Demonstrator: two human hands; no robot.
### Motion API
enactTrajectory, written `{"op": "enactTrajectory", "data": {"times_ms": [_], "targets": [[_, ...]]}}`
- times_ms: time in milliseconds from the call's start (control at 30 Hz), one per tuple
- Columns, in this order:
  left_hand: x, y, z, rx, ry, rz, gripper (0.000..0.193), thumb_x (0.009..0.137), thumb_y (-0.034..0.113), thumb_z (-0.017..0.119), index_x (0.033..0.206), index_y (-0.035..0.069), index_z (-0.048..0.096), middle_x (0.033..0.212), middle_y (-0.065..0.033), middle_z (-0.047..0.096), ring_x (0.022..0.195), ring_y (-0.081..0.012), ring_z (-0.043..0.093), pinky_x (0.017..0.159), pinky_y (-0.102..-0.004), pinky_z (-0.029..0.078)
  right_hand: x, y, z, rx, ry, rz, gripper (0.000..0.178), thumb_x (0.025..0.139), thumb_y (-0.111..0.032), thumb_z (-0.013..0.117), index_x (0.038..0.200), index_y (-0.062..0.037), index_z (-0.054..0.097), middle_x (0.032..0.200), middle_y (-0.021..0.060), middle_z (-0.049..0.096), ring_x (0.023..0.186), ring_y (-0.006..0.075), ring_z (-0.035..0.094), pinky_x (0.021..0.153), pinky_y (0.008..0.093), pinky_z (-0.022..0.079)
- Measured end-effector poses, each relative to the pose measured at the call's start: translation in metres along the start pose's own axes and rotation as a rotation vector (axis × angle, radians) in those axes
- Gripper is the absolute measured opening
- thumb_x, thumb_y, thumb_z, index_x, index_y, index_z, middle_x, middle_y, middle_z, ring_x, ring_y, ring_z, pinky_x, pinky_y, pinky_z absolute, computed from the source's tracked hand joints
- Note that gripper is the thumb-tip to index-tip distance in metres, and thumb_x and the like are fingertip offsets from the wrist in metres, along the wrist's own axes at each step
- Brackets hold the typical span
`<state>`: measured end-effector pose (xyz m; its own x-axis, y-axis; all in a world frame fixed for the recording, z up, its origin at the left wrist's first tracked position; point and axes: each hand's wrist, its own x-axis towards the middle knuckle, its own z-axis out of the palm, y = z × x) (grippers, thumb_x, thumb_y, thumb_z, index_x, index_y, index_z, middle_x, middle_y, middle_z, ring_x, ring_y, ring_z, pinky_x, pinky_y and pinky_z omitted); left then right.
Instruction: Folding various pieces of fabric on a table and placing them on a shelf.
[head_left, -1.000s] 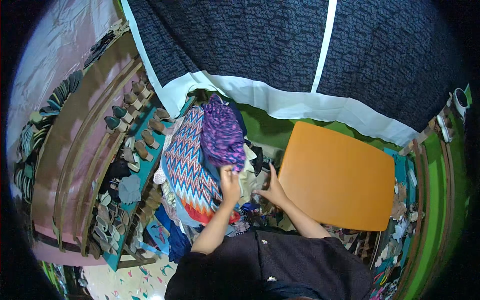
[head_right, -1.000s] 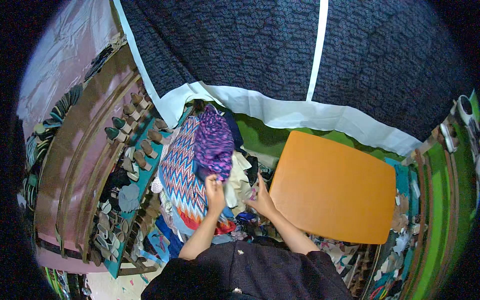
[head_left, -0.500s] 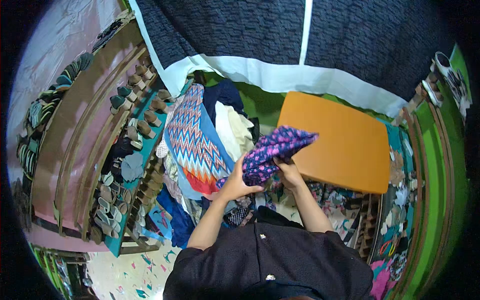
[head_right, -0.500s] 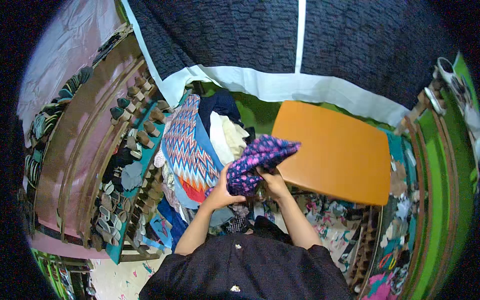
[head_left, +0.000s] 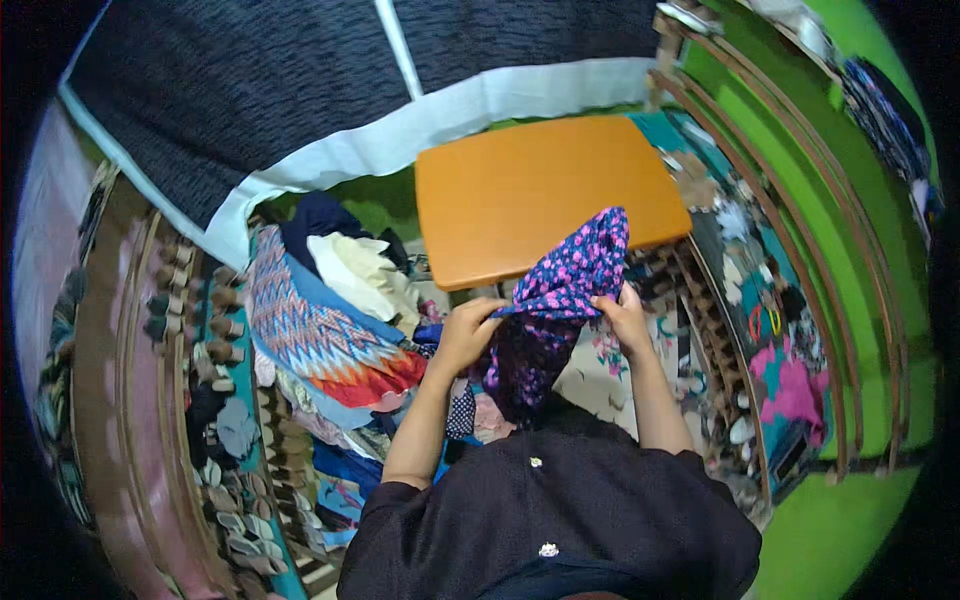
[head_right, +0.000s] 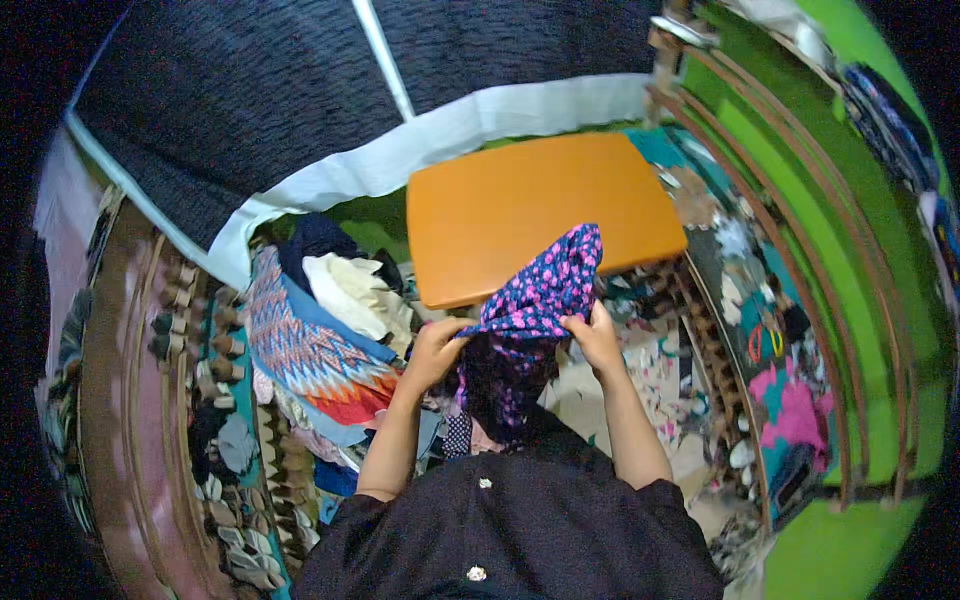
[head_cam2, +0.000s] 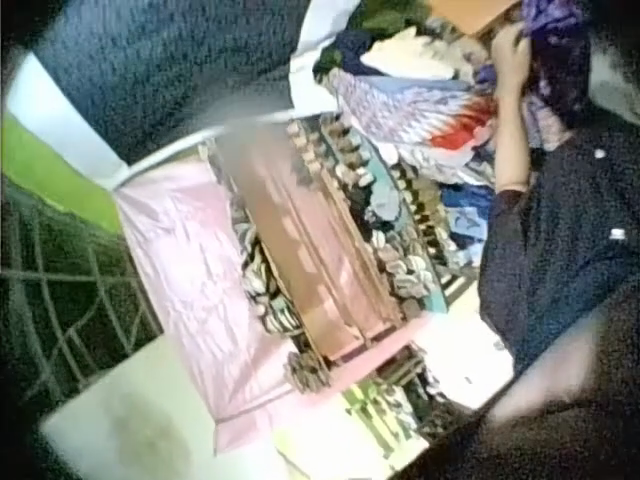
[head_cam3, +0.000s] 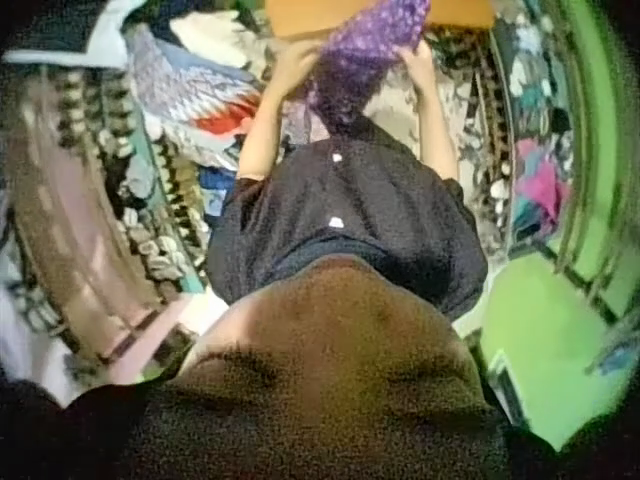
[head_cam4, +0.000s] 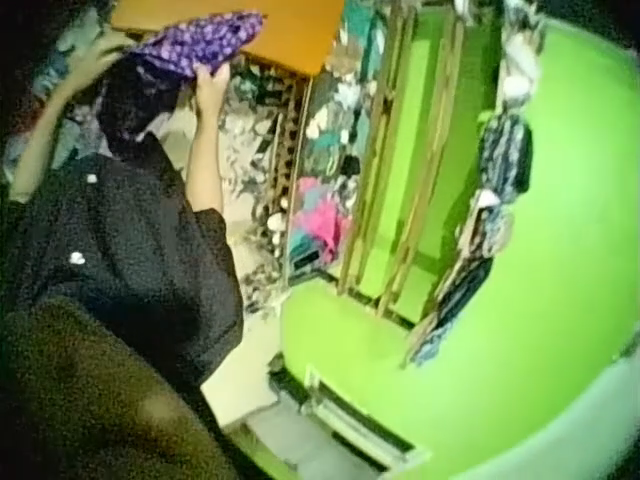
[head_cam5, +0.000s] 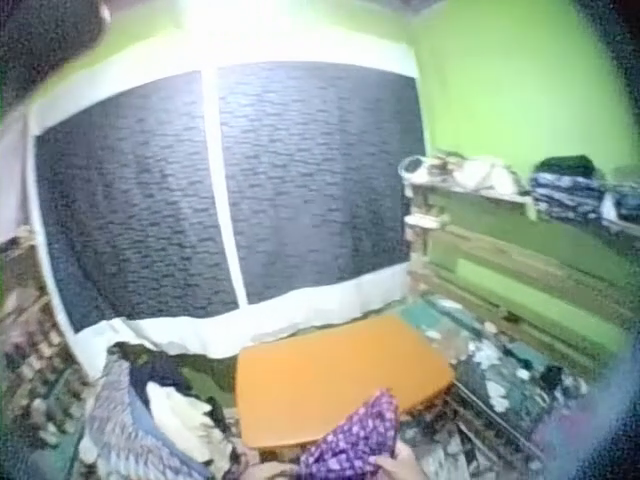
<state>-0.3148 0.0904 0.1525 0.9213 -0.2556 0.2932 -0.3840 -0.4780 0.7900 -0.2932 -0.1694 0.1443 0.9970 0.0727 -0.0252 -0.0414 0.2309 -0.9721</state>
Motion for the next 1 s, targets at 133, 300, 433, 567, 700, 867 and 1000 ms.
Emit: {"op": "enactTrajectory", "data": {"times_ms": [133,300,433,567,700,867,1000], "targets": [[0.034,0.026,0.033,0.015,0.028,0.137,0.034,0.079,0.005,0.05,0.113,0.009,0.054,0.086,-0.0174,0.054,0.083,-0.0314,0.052,0.077,-0.0348,0.04,-0.019,-0.001,-0.031,0.01,0.198,-0.144,0.052,0.068,0.003,0.054,0.115,-0.0023,0.034,0.1,0.0065,0.05,0.089,0.0132,0.05,0.078,0.0255,0.04],[0.076,0.048,0.08,0.068,-0.021,0.22,0.029,0.078,0.003,0.051,0.105,0.008,0.058,0.088,-0.0147,0.054,0.086,-0.0303,0.052,0.077,-0.0346,0.041,-0.039,-0.019,-0.074,-0.01,0.427,-0.14,0.075,0.061,0.009,0.058,0.126,-0.0101,0.025,0.117,0.0123,0.034,0.087,0.0206,0.054,0.068,0.0266,0.048],[0.114,0.069,0.119,0.012,-0.193,0.392,0.024,0.074,0.002,0.056,0.098,0.006,0.059,0.09,-0.013,0.056,0.085,-0.0299,0.054,0.076,-0.0348,0.042,-0.04,-0.036,-0.106,-0.807,0.329,-0.378,0.079,0.056,-0.009,0.069,0.127,-0.0125,0.035,0.131,0.0158,0.026,0.12,0.033,0.032,0.1,0.0395,0.028],[0.149,0.091,0.163,0.023,-0.305,0.471,0.023,0.068,0.004,0.063,0.091,0.004,0.062,0.082,-0.0126,0.061,0.075,-0.0296,0.058,0.066,-0.0331,0.046,-0.022,-0.056,-0.129,-0.832,0.133,-0.351,0.054,0.067,-0.013,0.067,0.117,-0.0055,0.048,0.121,0.0122,0.045,0.116,0.0238,0.04,0.097,0.0351,0.03],[0.188,0.107,0.194,-0.058,-0.342,0.392,0.015,0.067,0.005,0.067,0.081,-0.001,0.063,0.075,-0.0143,0.062,0.069,-0.0247,0.06,0.062,-0.0311,0.046,-0.002,-0.067,-0.164,-0.551,0.035,-0.163,0.022,0.078,-0.01,0.058,0.097,-0.0008,0.057,0.083,0.0099,0.059,0.076,0.0128,0.054,0.069,0.0271,0.043],[0.23,0.113,0.214,-0.062,-0.502,0.273,0.023,0.071,0.021,0.07,0.075,0.0,0.063,0.063,-0.0073,0.058,0.056,-0.0145,0.052,0.053,-0.0275,0.041,0.016,-0.078,-0.211,-0.696,0.226,-0.191,0.016,0.08,-0.012,0.058,0.087,0.0024,0.059,0.072,0.0079,0.056,0.065,0.0131,0.052,0.058,0.0277,0.041],[0.246,0.122,0.224,-0.057,-0.731,0.118,0.02,0.077,0.02,0.063,0.081,0.001,0.062,0.064,-0.011,0.057,0.058,-0.018,0.053,0.057,-0.0292,0.042,0.031,-0.08,-0.238,-0.62,0.432,-0.48,0.018,0.084,-0.014,0.054,0.09,0.0021,0.057,0.083,0.0089,0.056,0.077,0.0175,0.053,0.068,0.0262,0.042]]}}
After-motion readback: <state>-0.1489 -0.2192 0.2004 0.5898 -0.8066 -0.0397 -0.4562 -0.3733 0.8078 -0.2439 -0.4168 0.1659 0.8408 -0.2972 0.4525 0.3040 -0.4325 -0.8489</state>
